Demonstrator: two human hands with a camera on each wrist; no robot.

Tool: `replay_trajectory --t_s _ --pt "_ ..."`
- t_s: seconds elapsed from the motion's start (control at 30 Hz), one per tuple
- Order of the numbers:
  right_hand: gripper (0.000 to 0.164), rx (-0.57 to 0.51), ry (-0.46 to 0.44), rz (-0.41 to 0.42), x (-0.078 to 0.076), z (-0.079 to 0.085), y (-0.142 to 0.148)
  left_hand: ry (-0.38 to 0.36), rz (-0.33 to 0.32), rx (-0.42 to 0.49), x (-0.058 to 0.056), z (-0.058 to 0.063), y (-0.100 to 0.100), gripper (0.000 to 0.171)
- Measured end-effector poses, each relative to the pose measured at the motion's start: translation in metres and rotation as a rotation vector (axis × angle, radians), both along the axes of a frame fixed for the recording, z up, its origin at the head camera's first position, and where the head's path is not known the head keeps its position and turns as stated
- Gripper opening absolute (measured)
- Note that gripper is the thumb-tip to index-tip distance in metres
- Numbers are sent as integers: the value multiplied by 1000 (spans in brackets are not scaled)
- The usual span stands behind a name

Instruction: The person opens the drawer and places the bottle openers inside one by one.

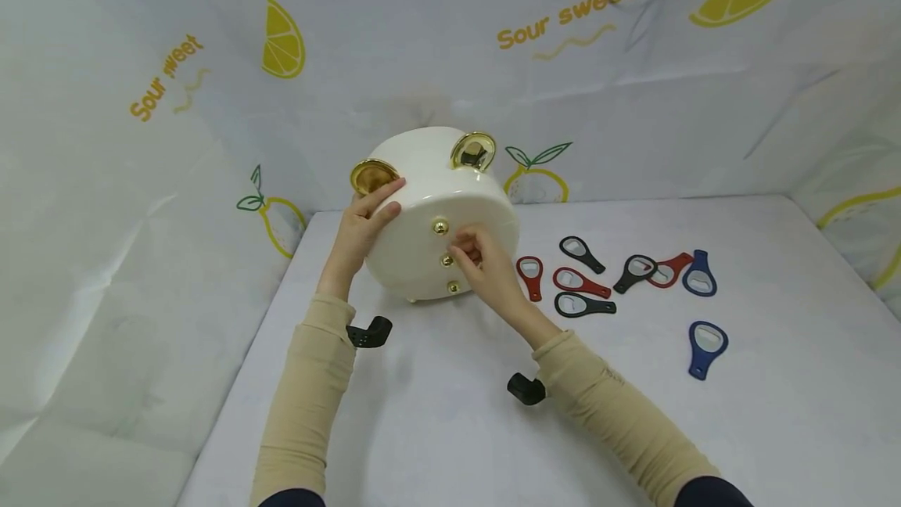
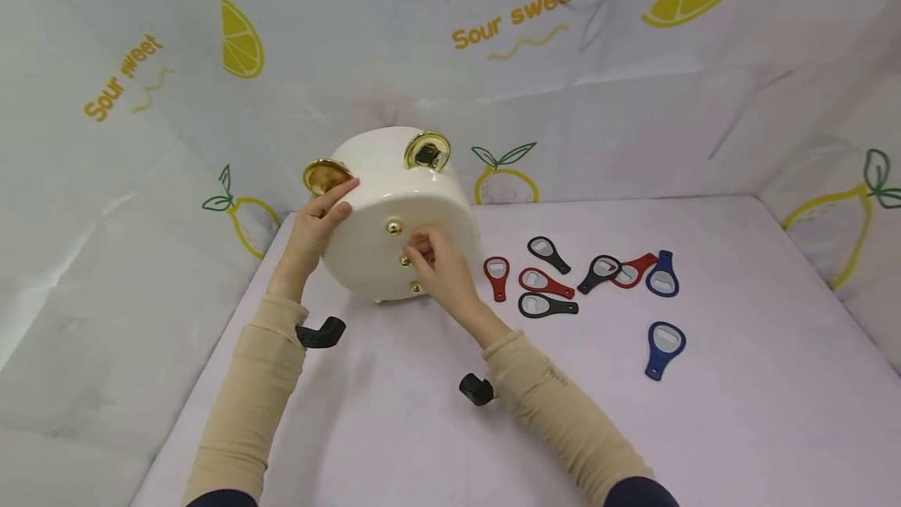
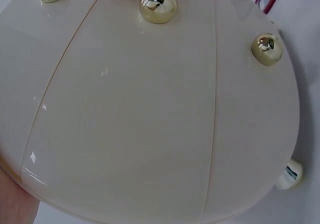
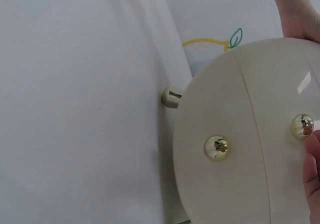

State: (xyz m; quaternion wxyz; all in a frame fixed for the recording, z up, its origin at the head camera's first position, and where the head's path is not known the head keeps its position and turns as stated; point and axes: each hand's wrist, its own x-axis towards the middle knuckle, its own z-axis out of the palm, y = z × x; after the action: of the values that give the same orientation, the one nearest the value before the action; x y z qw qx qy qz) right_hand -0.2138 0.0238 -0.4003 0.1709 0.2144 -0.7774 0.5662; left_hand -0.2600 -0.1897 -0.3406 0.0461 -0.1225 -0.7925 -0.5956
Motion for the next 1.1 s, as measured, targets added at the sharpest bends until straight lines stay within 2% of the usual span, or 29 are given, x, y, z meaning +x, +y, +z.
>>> replay_trajectory --t_s 0.3,0.67,0.8,1.1 --pt "24 197 6 11 1 -20 0 -7 12 0 0 -1 0 52" --pt "15 116 -44 -3 3 -19 -3 7 17 -15 1 1 2 53" --pt "14 92 -37 -3 4 -20 -3 14 -3 -7 1 1 3 55" --pt "15 102 -35 25 14 -20 3 16 -16 -10 1 -1 0 50"
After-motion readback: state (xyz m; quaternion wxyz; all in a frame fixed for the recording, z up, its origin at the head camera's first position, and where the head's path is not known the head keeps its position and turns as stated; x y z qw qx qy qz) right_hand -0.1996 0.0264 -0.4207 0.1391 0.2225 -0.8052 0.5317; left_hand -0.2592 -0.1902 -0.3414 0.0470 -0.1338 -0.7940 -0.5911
